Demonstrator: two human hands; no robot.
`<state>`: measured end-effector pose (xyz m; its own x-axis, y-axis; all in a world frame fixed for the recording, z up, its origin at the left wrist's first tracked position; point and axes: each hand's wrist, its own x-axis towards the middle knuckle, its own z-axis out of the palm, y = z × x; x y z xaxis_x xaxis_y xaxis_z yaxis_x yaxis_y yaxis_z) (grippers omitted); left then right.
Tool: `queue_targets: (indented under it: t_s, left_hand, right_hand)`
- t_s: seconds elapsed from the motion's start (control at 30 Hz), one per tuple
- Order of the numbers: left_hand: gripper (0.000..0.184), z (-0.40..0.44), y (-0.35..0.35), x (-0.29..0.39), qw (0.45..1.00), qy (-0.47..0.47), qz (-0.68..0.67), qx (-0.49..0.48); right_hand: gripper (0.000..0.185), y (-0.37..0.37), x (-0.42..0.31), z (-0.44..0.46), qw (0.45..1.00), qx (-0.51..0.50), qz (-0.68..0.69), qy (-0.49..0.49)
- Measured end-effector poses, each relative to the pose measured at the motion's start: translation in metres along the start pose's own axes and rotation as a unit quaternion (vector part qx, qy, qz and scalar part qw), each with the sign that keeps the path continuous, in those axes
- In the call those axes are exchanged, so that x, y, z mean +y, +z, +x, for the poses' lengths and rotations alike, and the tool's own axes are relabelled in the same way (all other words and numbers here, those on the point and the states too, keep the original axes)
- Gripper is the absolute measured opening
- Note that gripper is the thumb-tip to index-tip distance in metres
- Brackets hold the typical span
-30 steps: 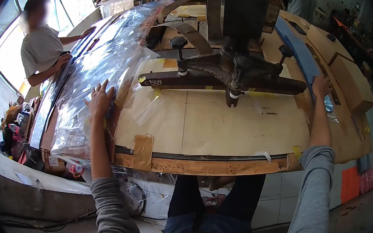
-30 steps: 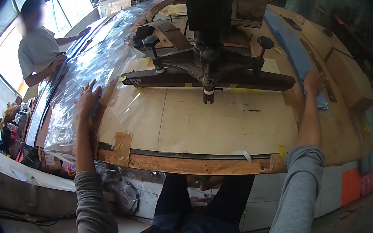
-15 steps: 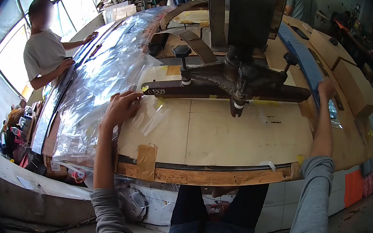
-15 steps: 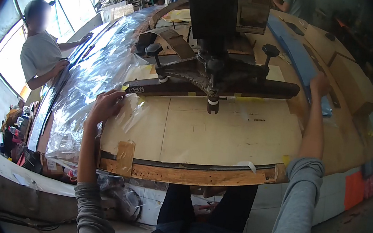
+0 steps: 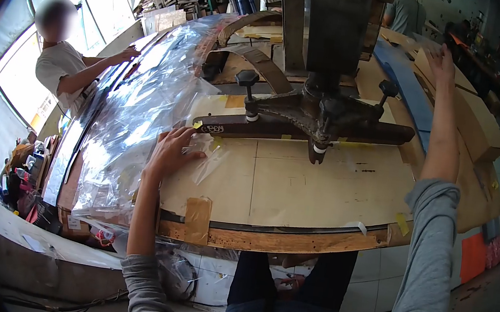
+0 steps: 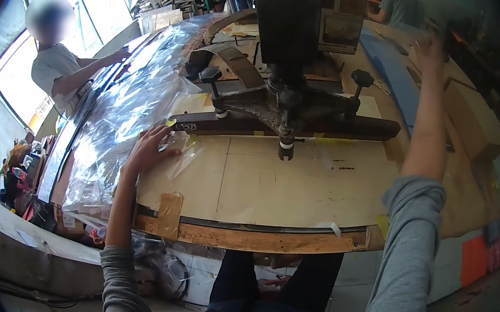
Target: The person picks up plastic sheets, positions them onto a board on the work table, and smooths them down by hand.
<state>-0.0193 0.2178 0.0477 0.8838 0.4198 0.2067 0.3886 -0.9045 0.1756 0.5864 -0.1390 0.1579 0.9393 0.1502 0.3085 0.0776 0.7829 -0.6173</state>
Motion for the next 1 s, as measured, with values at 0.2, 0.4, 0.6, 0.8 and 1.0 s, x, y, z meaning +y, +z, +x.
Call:
queue_targets:
  t_s: [0.2,0.4,0.6,0.8,1.0]
  left_hand:
    - [0.029,0.004,0.006,-0.012,0.999,0.029,-0.011,0.045]
    - [0.018,0.001,-0.003,-0.029,0.932,-0.025,0.205,0.298]
    - [0.026,-0.018,-0.017,-0.058,0.872,-0.246,0.285,0.314]
    - [0.023,-0.014,0.001,-0.073,0.91,-0.297,0.223,0.184]
    - [0.024,-0.017,-0.004,-0.058,0.914,-0.315,0.196,0.165]
  right_hand:
    - [0.041,0.067,-0.026,-0.009,0.995,0.037,0.09,-0.003]
    - [0.046,0.081,-0.052,0.0,0.998,0.045,0.042,-0.014]
    - [0.05,0.001,-0.089,0.1,0.995,-0.083,0.055,-0.029]
    - [0.046,-0.019,-0.148,0.08,0.907,-0.344,-0.121,-0.21]
    - [0.046,-0.053,-0.23,0.101,0.779,-0.597,0.173,0.082]
